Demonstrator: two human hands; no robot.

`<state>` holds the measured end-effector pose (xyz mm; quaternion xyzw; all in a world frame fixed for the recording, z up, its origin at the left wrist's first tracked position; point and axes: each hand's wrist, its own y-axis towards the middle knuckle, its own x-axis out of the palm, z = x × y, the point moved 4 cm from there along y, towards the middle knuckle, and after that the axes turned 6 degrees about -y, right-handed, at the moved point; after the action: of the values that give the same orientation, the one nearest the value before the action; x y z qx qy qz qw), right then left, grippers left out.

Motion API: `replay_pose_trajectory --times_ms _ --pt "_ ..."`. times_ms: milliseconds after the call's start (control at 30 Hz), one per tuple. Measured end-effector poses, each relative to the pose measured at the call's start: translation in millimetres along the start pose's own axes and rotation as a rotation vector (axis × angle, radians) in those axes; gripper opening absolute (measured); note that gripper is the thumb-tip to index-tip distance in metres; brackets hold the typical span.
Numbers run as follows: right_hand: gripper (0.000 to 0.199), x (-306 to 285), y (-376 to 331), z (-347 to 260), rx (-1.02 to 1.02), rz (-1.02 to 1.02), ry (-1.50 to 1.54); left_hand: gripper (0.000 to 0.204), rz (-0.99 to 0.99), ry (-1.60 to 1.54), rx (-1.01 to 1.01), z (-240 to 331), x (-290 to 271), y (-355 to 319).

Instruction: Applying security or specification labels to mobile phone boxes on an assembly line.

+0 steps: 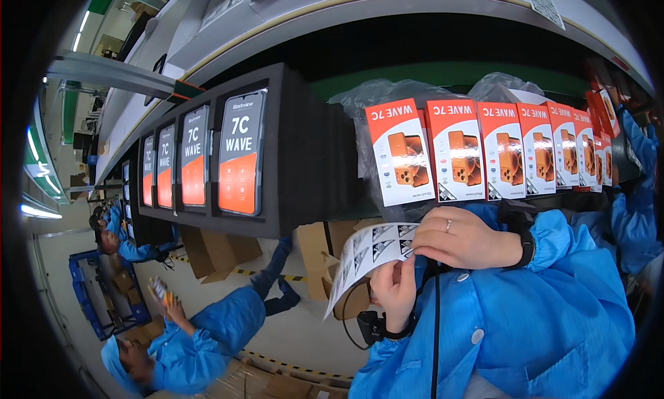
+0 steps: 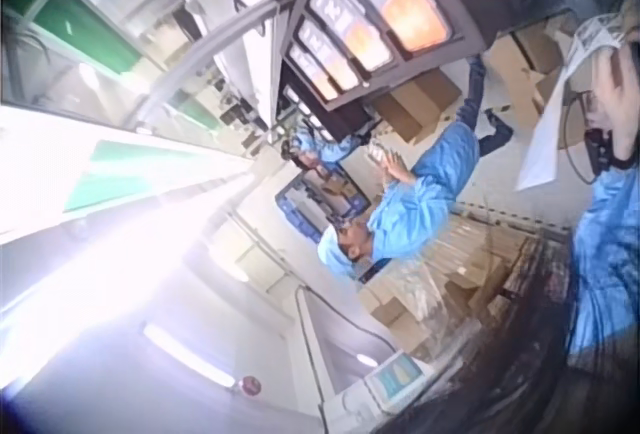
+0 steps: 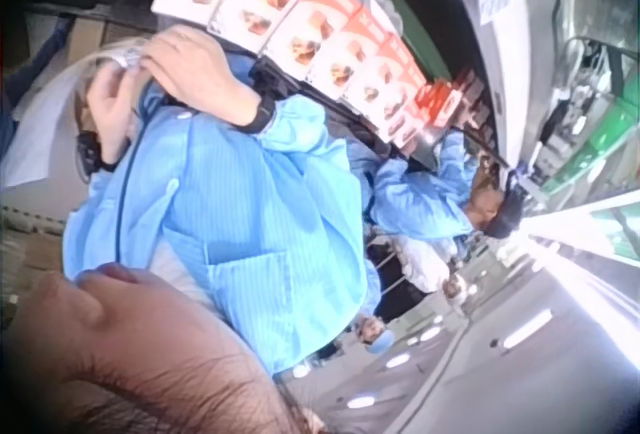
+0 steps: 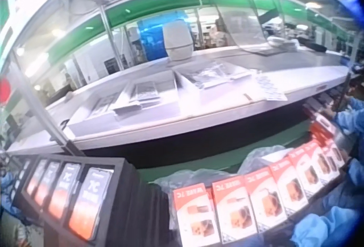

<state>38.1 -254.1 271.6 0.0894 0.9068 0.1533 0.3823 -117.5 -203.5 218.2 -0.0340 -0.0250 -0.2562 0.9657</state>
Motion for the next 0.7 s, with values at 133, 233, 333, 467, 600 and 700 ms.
replay_pose_trajectory --times_ms 133,233,333,467,600,700 --pt "0.018 7 6 1 -0.013 0.008 -0.029 0.018 0.009 -0.014 0.000 6 2 6" --pt "0.014 14 10 0 -0.056 0.002 -0.070 0.031 -0.027 -0.227 -0.067 2 4 8" --pt "0.011 25 14 -1 -0.082 -0.122 -0.044 0.030 0.142 -0.150 -0.337 -26 -18 6" --pt "0.011 24 34 26 0.232 -0.325 0.229 0.025 0.231 0.127 -0.227 -35 -43 15" --pt "0.010 36 51 80 0.350 -0.279 0.121 0.022 0.416 -0.246 -0.285 -37 -44 14" --pt "0.011 38 54 88 0.452 -0.316 0.136 0.023 0.439 -0.214 -0.302 -36 -46 12"
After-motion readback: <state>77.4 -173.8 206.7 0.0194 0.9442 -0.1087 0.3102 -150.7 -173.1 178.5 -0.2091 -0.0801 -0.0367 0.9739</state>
